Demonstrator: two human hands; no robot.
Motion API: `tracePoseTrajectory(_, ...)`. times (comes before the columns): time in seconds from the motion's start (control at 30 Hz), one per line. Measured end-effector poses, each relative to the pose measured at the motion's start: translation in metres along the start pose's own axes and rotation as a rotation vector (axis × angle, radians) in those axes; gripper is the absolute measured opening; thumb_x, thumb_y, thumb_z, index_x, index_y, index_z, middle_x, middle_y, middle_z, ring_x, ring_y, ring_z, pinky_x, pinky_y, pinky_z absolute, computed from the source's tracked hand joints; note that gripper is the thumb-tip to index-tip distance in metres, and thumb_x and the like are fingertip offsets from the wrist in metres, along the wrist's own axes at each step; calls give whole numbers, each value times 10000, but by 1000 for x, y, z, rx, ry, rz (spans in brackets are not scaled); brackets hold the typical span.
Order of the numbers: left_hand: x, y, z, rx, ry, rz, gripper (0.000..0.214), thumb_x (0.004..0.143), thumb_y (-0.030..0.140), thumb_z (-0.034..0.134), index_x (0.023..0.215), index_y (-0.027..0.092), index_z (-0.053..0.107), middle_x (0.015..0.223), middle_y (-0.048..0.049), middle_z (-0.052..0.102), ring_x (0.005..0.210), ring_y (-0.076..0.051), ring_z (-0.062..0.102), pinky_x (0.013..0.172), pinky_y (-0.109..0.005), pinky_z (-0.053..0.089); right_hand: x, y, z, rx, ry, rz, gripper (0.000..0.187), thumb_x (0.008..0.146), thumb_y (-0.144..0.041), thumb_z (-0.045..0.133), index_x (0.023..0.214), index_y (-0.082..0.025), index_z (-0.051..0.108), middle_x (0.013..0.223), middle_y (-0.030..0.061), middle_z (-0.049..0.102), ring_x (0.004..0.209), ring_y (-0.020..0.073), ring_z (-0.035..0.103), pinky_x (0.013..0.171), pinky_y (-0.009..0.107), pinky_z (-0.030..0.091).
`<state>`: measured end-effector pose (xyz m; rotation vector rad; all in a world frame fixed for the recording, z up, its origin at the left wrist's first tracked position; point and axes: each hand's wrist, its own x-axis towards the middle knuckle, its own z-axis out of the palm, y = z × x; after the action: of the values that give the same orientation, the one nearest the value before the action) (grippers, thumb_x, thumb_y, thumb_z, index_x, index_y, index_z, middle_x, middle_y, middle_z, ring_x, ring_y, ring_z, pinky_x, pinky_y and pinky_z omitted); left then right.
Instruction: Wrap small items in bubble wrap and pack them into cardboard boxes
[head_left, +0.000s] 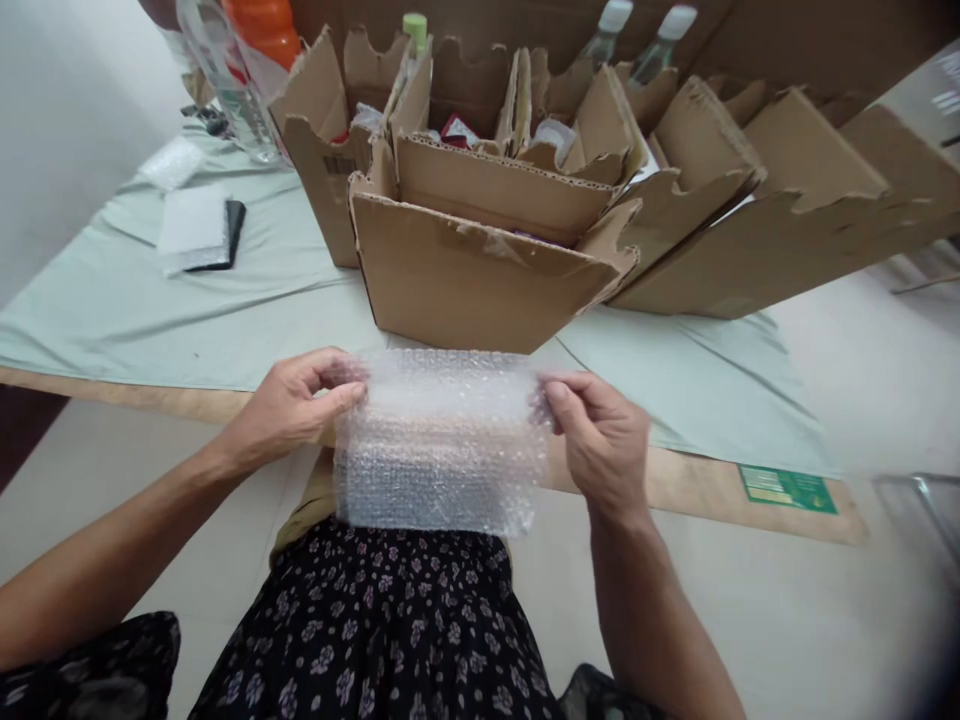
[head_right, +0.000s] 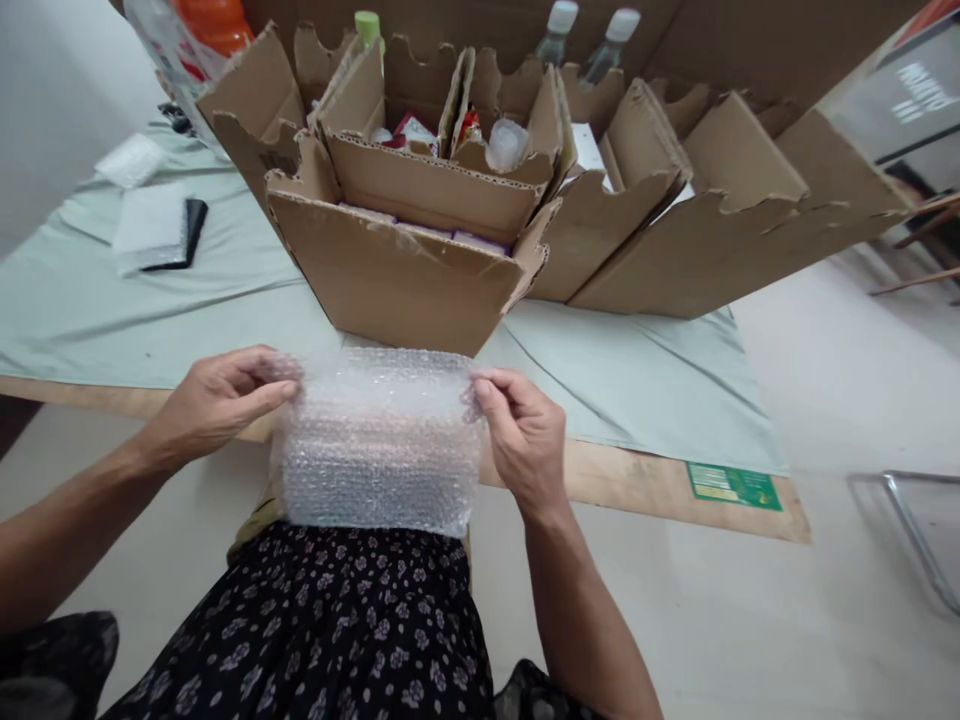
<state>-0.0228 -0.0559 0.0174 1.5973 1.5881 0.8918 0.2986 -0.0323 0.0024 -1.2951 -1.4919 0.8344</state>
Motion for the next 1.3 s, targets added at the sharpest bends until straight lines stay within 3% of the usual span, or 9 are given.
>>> tracePoseTrajectory(0.2, 17, -36, 14, 440, 202, 189, 594, 893, 455, 663, 1401, 153, 606, 1249, -171, 729, 1151, -346, 675, 1049, -528, 524, -2, 49, 3, -455, 70, -90, 315, 968, -373, 603, 1162, -163, 733, 1041, 117, 779, 900, 256, 714, 874, 471, 578)
tracePoseTrajectory(0.3, 2, -34, 18, 626, 316, 479, 766, 942, 444, 679, 1606, 231, 363, 1633, -185, 453, 1491, -391, 444, 1233, -581, 348, -17, 45, -1, -608, 96, -299, 309, 1005, -310, 590, 1268, -186, 693, 1195, 145, 762, 1080, 292, 712, 961, 502, 560)
tracePoseTrajectory(0.37, -9, -29, 26, 702, 197, 616, 792, 977, 440, 647, 1648, 273, 260, 1731, -158, 301, 1590, -379, 304, 1286, -578, 260, -23, 33, 12, -640, -17, -431, 361, 1021, -258, 568, 1374, -224, 638, 1373, 141, 702, 1266, 300, 654, 1044, 517, 530)
tracePoseTrajectory(0.47, -17, -28, 44, 804, -111, 646, 758, 1023, 514, 549, 1642, 178, 267, 1718, -223, 303, 1614, -400, 251, 1305, -607, 181, -21, 22, 47, -699, -341, -555, 460, 1041, -266, 540, 1499, -225, 543, 1599, 130, 535, 1477, 301, 494, 1133, 515, 472)
tracePoseTrajectory(0.57, -15, -36, 56, 881, -264, 582, 822, 998, 653, 517, 1610, 138, 327, 1687, -271, 337, 1597, -463, 259, 1276, -672, 181, -17, 27, 68, -814, -521, -551, 574, 1040, -457, 564, 1525, -154, 518, 1643, 167, 473, 1527, 342, 420, 1197, 524, 403)
tracePoseTrajectory(0.7, -11, -44, 57, 885, -311, 538, 867, 953, 727, 541, 1582, 154, 374, 1710, -266, 290, 1607, -487, 204, 1270, -693, 170, -23, 48, 41, -959, -465, -485, 645, 1051, -566, 490, 1569, -183, 464, 1661, 158, 450, 1535, 355, 406, 1238, 547, 324)
tracePoseTrajectory(0.97, -23, -46, 37, 715, -237, 614, 858, 972, 676, 555, 1651, 242, 263, 1769, -193, 172, 1635, -446, 139, 1301, -676, 97, -73, 55, -37, -978, -230, -498, 672, 1038, -360, 594, 1640, -210, 338, 1569, 203, 549, 1443, 351, 534, 1128, 512, 430)
tracePoseTrajectory(1.17, -71, -62, 19, 786, -303, 721, 804, 933, 391, 730, 1625, 243, 349, 1729, -174, 317, 1621, -391, 245, 1326, -631, 110, -77, 47, -15, -850, -419, -736, 480, 978, -108, 616, 1443, -221, 583, 1536, 188, 589, 1455, 325, 536, 1117, 499, 464)
tracePoseTrajectory(1.3, -76, -70, 24, 654, -160, 722, 677, 925, 165, 692, 1561, 215, 466, 1575, -167, 564, 1517, -353, 469, 1294, -634, 253, -63, 44, 10, -549, -370, -687, 310, 991, -107, 554, 1219, -246, 712, 1297, 110, 754, 1234, 269, 695, 970, 447, 561)
